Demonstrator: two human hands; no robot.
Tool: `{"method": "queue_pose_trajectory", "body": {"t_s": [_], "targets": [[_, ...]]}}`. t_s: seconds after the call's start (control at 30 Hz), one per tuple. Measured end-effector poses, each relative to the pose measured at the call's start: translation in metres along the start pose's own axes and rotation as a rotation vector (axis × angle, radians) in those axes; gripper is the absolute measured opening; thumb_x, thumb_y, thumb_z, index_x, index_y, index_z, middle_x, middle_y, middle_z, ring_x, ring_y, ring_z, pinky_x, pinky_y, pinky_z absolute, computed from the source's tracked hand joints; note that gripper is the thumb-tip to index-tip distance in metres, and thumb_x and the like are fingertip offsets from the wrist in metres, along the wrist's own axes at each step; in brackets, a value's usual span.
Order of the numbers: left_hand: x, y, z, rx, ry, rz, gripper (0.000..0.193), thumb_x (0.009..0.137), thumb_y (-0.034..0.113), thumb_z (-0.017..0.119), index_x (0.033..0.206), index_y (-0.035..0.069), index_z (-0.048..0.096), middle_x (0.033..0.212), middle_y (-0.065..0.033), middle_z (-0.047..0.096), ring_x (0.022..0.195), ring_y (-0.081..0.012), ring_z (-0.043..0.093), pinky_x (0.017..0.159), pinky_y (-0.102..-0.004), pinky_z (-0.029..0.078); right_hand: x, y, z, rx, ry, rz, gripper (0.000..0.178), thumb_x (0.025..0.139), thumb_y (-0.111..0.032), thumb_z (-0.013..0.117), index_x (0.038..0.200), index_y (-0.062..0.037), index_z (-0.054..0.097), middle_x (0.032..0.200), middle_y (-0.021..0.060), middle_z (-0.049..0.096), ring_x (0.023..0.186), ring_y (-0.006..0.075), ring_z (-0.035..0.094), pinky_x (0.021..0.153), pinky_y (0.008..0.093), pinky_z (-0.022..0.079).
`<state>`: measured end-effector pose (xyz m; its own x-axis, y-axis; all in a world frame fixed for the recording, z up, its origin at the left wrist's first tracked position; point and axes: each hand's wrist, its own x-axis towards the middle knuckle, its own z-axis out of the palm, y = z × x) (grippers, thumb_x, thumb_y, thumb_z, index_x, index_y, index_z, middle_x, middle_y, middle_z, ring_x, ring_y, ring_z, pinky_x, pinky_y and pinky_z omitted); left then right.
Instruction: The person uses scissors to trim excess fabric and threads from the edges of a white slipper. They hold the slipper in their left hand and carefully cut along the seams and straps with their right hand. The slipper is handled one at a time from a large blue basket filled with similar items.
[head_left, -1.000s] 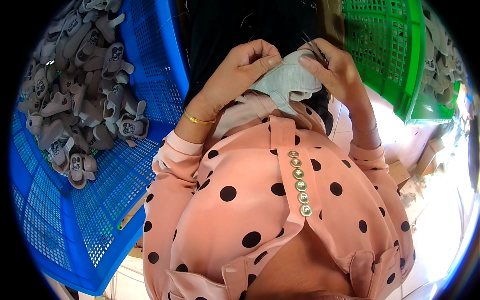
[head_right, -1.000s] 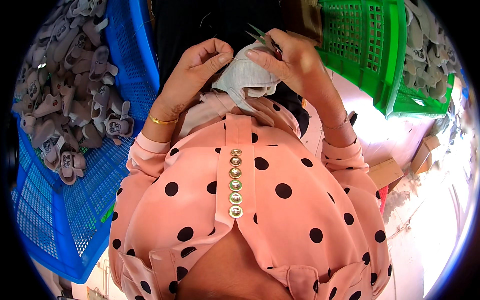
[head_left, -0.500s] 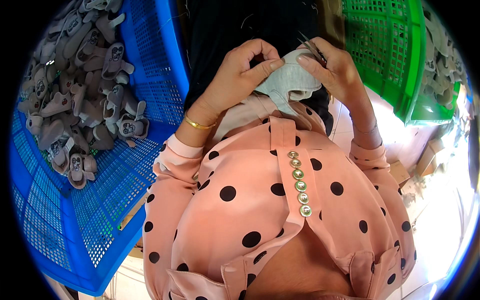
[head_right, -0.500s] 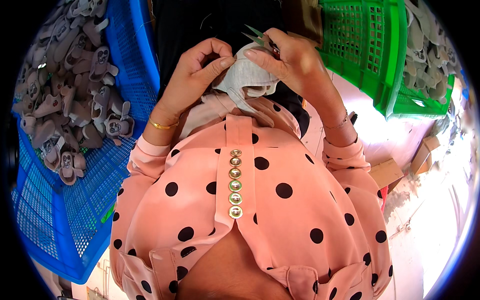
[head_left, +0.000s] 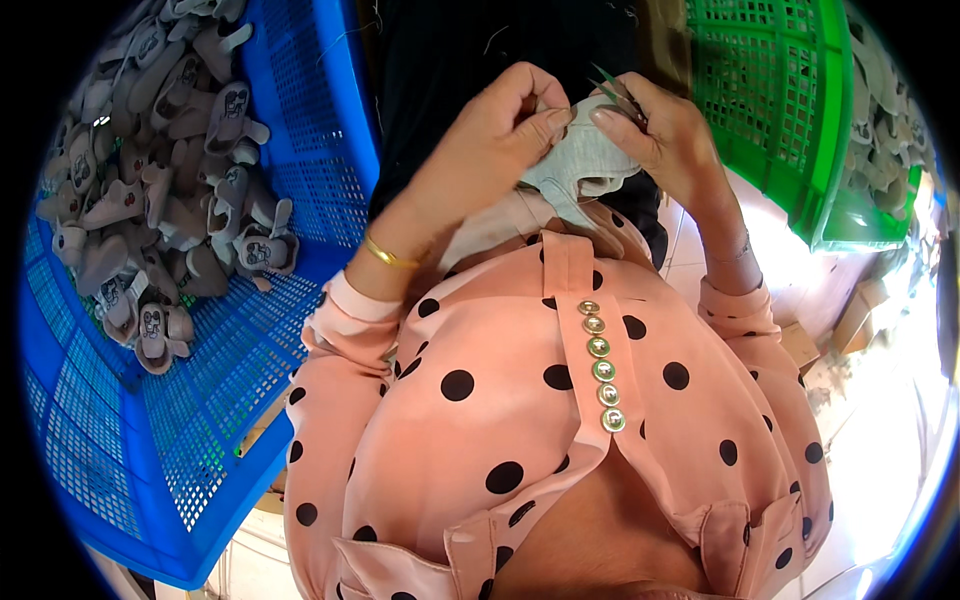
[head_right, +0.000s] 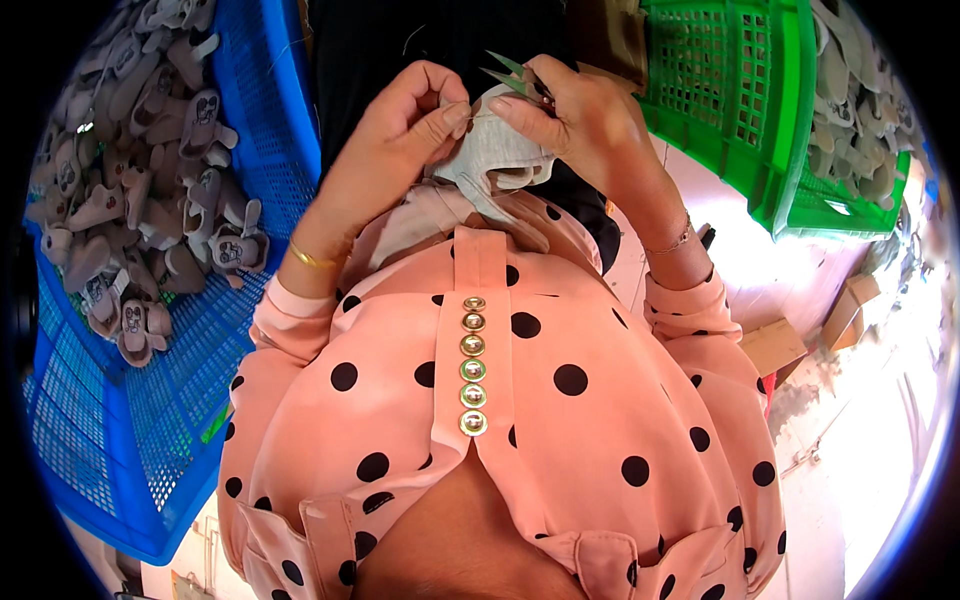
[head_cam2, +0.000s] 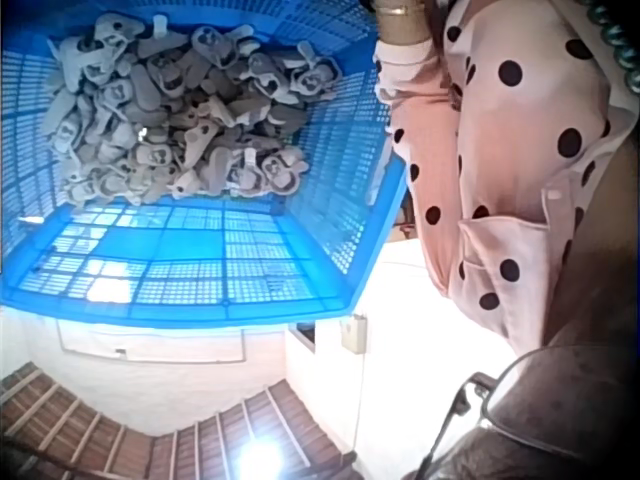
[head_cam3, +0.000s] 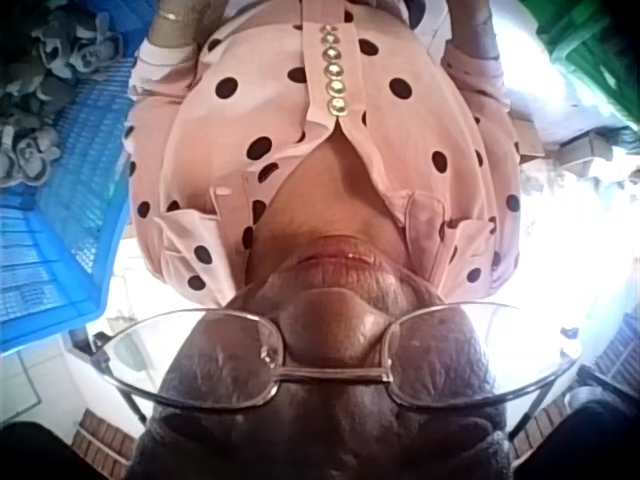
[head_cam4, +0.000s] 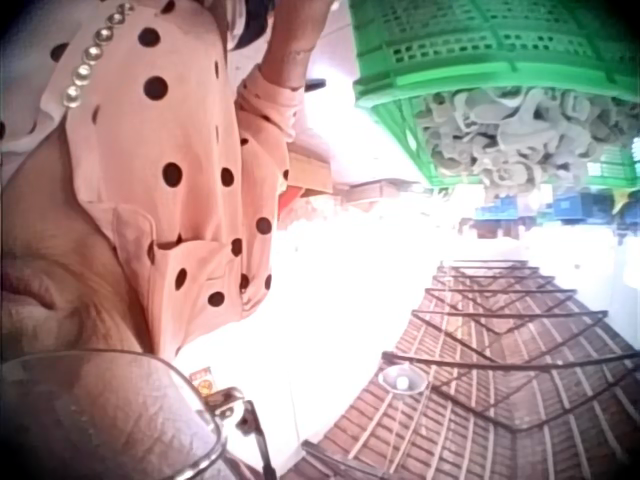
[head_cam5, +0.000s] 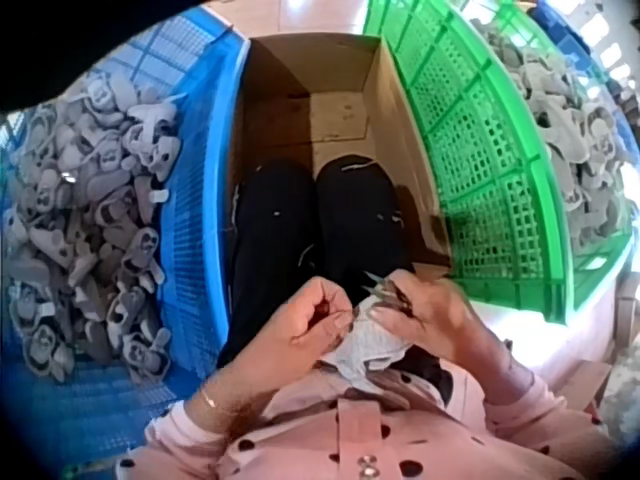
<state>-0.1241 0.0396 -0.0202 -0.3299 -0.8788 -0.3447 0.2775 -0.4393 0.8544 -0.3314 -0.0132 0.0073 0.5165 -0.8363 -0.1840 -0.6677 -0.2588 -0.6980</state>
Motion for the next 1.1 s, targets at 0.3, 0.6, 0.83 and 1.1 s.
{"method": "queue_pose_trajectory", "body": {"t_s": [0.3,0.6,0.83,1.1], "targets": [[-0.008,0.027,-0.033,0.473,-0.118,-0.055,0.022,0.093,0.016,0.065,0.11,0.002,0.063,0.072,0.003,0.055,0.065,-0.0043,0.048,0.062,-0.0201,0.041,-0.005,0.01,0.0,0.017,0.024,0.031,0.037,0.09,-0.033,0.068,0.086,0.0017,0.056,0.064,0.0139,0.048,0.054,0.026,0.044,0.051,0.0343,0.04],[0.003,0.031,-0.037,0.253,-0.009,0.204,0.016,0.095,0.019,0.062,0.095,0.005,0.069,0.083,0.0003,0.067,0.068,-0.0053,0.052,0.064,-0.0198,0.043,-0.006,0.007,-0.001,0.023,0.012,0.057,0.039,0.09,-0.035,0.068,0.085,0.0007,0.054,0.064,0.0133,0.046,0.054,0.0243,0.041,0.051,0.0347,0.038],[0.006,0.034,-0.016,-0.211,-0.086,-0.035,0.026,0.097,0.028,0.059,0.113,0.008,0.056,0.066,0.001,0.053,0.049,-0.0047,0.041,0.047,-0.0199,0.032,-0.006,0.009,0.001,-0.02,0.036,0.05,0.039,0.089,-0.037,0.068,0.087,0.0004,0.056,0.066,0.0138,0.05,0.056,0.0278,0.045,0.053,0.0355,0.04],[0.013,0.031,-0.016,0.728,-0.165,0.064,0.036,0.093,0.026,0.065,0.066,0.004,0.054,0.059,0.0007,0.038,0.056,-0.0044,0.037,0.05,-0.0242,0.033,-0.007,0.001,0.005,-0.05,0.047,0.079,0.039,0.09,-0.041,0.065,0.096,-0.0026,0.059,0.072,0.0132,0.06,0.063,0.0333,0.059,0.056,0.0369,0.046]]}}
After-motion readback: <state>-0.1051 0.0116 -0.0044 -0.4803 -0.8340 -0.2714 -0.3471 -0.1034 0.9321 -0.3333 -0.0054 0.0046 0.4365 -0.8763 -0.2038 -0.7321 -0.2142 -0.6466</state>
